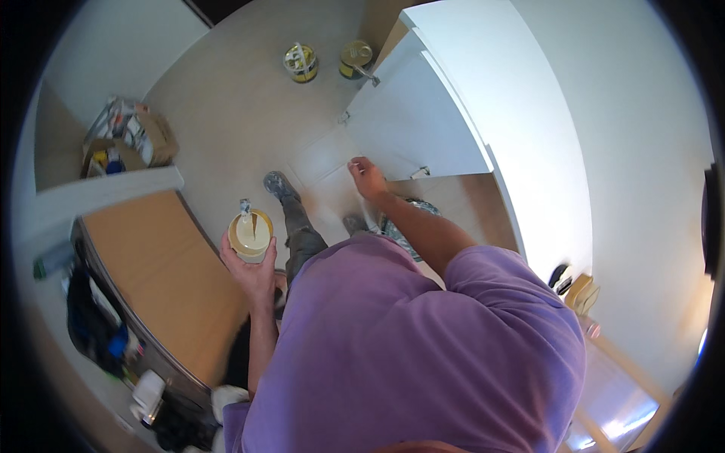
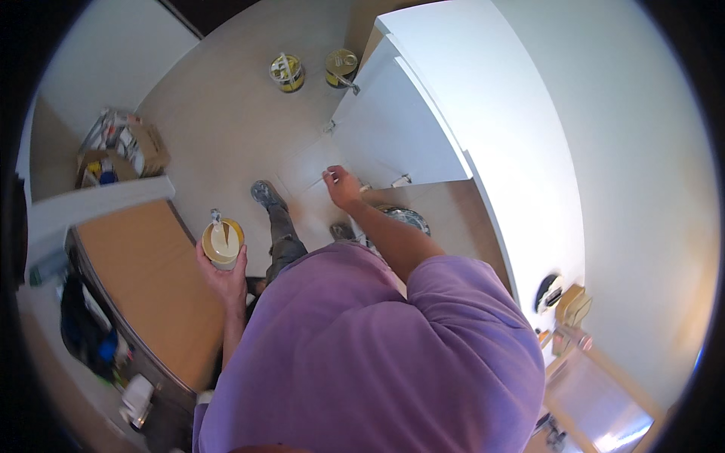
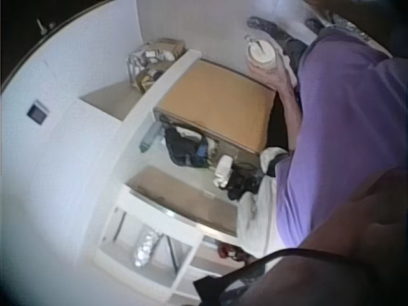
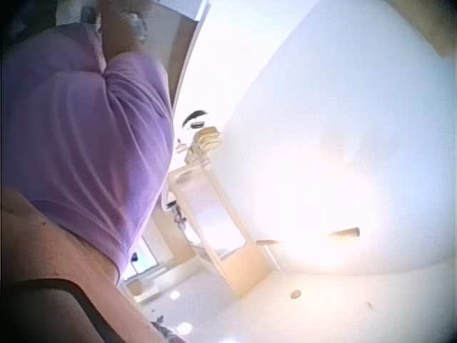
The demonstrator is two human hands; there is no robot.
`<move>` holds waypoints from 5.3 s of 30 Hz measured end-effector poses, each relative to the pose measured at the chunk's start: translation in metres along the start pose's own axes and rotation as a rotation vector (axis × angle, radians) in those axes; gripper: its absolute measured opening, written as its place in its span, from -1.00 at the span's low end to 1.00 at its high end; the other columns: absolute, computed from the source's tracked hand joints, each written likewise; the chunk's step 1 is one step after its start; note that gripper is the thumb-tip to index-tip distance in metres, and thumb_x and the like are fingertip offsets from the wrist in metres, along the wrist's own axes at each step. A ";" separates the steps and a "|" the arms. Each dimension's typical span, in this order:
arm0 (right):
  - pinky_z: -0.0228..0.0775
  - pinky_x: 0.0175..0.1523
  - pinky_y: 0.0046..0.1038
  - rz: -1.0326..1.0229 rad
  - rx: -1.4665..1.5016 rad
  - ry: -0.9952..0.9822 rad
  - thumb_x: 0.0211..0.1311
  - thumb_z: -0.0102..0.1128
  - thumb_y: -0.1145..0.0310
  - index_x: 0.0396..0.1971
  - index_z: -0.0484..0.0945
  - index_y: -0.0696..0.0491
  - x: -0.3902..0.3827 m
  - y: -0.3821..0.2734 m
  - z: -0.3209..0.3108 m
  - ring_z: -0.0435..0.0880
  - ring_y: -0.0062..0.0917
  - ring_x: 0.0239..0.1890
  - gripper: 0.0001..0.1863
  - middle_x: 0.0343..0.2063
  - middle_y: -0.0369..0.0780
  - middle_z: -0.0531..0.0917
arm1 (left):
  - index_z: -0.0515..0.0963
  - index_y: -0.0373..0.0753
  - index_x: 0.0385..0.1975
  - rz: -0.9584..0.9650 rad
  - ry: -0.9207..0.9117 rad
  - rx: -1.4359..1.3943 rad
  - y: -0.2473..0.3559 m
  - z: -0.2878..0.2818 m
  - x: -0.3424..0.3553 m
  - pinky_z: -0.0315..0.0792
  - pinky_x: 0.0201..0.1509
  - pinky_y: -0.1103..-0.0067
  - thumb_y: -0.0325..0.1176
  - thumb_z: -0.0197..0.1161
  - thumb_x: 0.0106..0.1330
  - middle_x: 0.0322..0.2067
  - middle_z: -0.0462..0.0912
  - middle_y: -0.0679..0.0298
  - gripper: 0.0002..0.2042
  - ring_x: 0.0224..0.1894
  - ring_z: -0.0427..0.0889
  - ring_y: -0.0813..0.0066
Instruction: The person pours a yellowish liquid from a large can into a small container, then stirs the mixture with a stick. They walk around the room, handling the container and stick, and later place the stick into a small bottle.
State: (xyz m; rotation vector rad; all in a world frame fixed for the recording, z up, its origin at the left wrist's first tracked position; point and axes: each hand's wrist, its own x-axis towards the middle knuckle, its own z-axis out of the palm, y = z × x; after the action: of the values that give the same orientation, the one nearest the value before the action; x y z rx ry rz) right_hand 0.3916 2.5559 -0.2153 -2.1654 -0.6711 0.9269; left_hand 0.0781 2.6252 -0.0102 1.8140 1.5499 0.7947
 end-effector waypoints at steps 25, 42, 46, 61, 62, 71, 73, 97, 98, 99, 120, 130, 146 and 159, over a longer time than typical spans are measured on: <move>0.37 0.48 -0.13 0.225 -0.107 0.081 0.38 0.30 -0.08 0.46 0.35 0.20 0.620 -0.080 0.243 0.55 -0.04 0.37 -0.16 0.26 0.19 0.58 | 0.28 -0.31 0.42 -0.014 -0.475 0.085 -0.107 0.262 0.467 0.33 0.46 0.17 -0.27 0.75 -0.02 0.32 0.40 0.00 -0.01 0.38 0.41 0.01; 0.60 0.18 -0.13 0.562 -0.321 0.357 0.12 0.55 -0.15 0.15 0.63 0.19 0.688 0.098 0.106 0.77 -0.15 0.03 -0.21 -0.06 -0.01 0.76 | 0.24 -0.30 0.48 -0.032 -0.848 0.037 -0.216 0.340 0.515 0.37 0.40 0.08 -0.22 0.68 0.06 0.31 0.38 -0.06 -0.02 0.35 0.42 -0.12; 0.62 0.17 -0.15 0.650 -0.474 0.019 0.12 0.47 -0.29 0.17 0.64 0.09 0.690 0.091 0.088 0.78 -0.18 0.05 -0.18 -0.02 -0.03 0.78 | 0.23 -0.30 0.48 0.010 -0.863 0.095 -0.221 0.330 0.533 0.38 0.40 0.08 -0.25 0.68 0.06 0.33 0.36 -0.07 -0.02 0.34 0.42 -0.13; 0.51 -0.23 -0.18 -0.006 -0.626 -0.095 0.04 0.66 0.34 -0.40 0.55 0.13 0.499 -0.132 0.051 0.60 -0.24 -0.37 -0.63 -0.35 -0.16 0.55 | 0.24 -0.28 0.47 0.039 -0.746 0.082 -0.216 0.315 0.560 0.32 0.47 0.08 -0.23 0.67 0.10 0.34 0.41 -0.06 -0.05 0.38 0.40 -0.12; 0.53 -0.19 -0.17 -0.029 -0.604 -0.098 0.03 0.65 0.35 -0.37 0.58 0.13 0.495 -0.139 0.051 0.62 -0.23 -0.32 -0.65 -0.34 -0.15 0.57 | 0.25 -0.28 0.47 0.051 -0.729 0.069 -0.216 0.318 0.562 0.32 0.47 0.08 -0.23 0.68 0.10 0.34 0.42 -0.05 -0.05 0.38 0.40 -0.12; 0.58 -0.12 -0.17 -0.116 -0.536 -0.213 0.11 0.61 0.36 -0.28 0.62 0.09 0.515 -0.181 0.070 0.65 -0.25 -0.26 -0.70 -0.36 -0.18 0.60 | 0.26 -0.30 0.47 0.126 -0.641 0.116 -0.231 0.344 0.588 0.34 0.43 0.06 -0.25 0.63 0.13 0.33 0.43 -0.09 -0.09 0.34 0.40 -0.16; 0.58 -0.11 -0.17 -0.118 -0.524 -0.249 0.12 0.60 0.36 -0.24 0.63 0.09 0.527 -0.185 0.078 0.66 -0.26 -0.26 -0.70 -0.36 -0.19 0.61 | 0.27 -0.31 0.46 0.202 -0.594 0.094 -0.247 0.365 0.595 0.34 0.41 0.04 -0.26 0.63 0.13 0.32 0.44 -0.10 -0.11 0.33 0.42 -0.18; 0.66 0.13 -0.14 -0.286 -0.723 -0.283 0.15 0.58 0.24 0.31 0.58 -0.07 0.592 -0.226 0.180 0.78 -0.10 -0.01 -0.32 -0.09 -0.03 0.78 | 0.37 -0.02 0.43 0.214 -0.513 0.012 -0.317 0.540 0.663 0.44 0.30 0.13 -0.31 0.68 -0.05 0.30 0.58 0.18 -0.07 0.29 0.55 0.01; 0.66 0.11 -0.14 -0.291 -0.728 -0.285 0.14 0.59 0.24 0.30 0.59 -0.05 0.593 -0.226 0.183 0.78 -0.10 -0.04 -0.33 -0.11 -0.02 0.78 | 0.37 -0.02 0.44 0.208 -0.502 0.011 -0.319 0.540 0.664 0.43 0.30 0.13 -0.31 0.68 -0.06 0.30 0.58 0.19 -0.07 0.29 0.55 0.01; 0.67 0.10 -0.13 -0.296 -0.732 -0.287 0.14 0.59 0.24 0.29 0.60 -0.04 0.593 -0.226 0.186 0.79 -0.09 -0.06 -0.33 -0.13 -0.01 0.78 | 0.37 -0.01 0.44 0.203 -0.491 0.010 -0.321 0.539 0.665 0.43 0.31 0.13 -0.31 0.68 -0.06 0.30 0.57 0.19 -0.06 0.29 0.55 0.02; 0.69 -0.09 -0.19 -0.345 -0.972 -0.363 0.15 0.59 0.13 0.20 0.65 0.04 0.605 -0.270 0.247 0.83 -0.19 -0.19 -0.38 -0.28 -0.06 0.79 | 0.41 0.05 0.42 0.176 -0.389 0.054 -0.333 0.515 0.673 0.36 0.33 0.19 -0.28 0.69 -0.08 0.27 0.58 0.32 -0.08 0.28 0.55 0.15; 0.70 -0.06 -0.22 -0.330 -1.023 -0.355 0.15 0.59 0.14 0.16 0.66 0.05 0.611 -0.275 0.263 0.83 -0.23 -0.18 -0.41 -0.26 -0.07 0.80 | 0.40 0.07 0.43 0.177 -0.373 0.070 -0.341 0.516 0.671 0.36 0.32 0.21 -0.27 0.69 -0.10 0.28 0.57 0.34 -0.06 0.28 0.54 0.15; 0.72 -0.23 -0.26 -0.509 -1.036 -0.312 0.10 0.41 0.44 -0.36 0.66 0.06 0.621 -0.280 0.293 0.82 -0.25 -0.25 -0.89 -0.39 -0.13 0.75 | 0.38 0.05 0.46 0.144 -0.380 0.087 -0.359 0.512 0.678 0.39 0.32 0.18 -0.27 0.68 -0.07 0.30 0.58 0.29 -0.05 0.30 0.54 0.11; 0.69 -0.16 -0.26 -0.519 -1.057 -0.351 0.32 0.40 0.21 -0.26 0.70 0.03 0.623 -0.278 0.302 0.82 -0.28 -0.25 -0.80 -0.38 -0.17 0.76 | 0.33 0.03 0.46 0.133 -0.388 0.113 -0.366 0.518 0.680 0.36 0.31 0.19 -0.27 0.65 -0.03 0.30 0.57 0.28 -0.06 0.28 0.53 0.11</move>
State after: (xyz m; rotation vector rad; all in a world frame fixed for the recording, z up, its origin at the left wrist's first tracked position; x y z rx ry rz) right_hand 0.4896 3.2660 -0.4230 -2.4249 -2.1543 0.7249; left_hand 0.3417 3.3067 -0.5851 2.0263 1.2535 0.3856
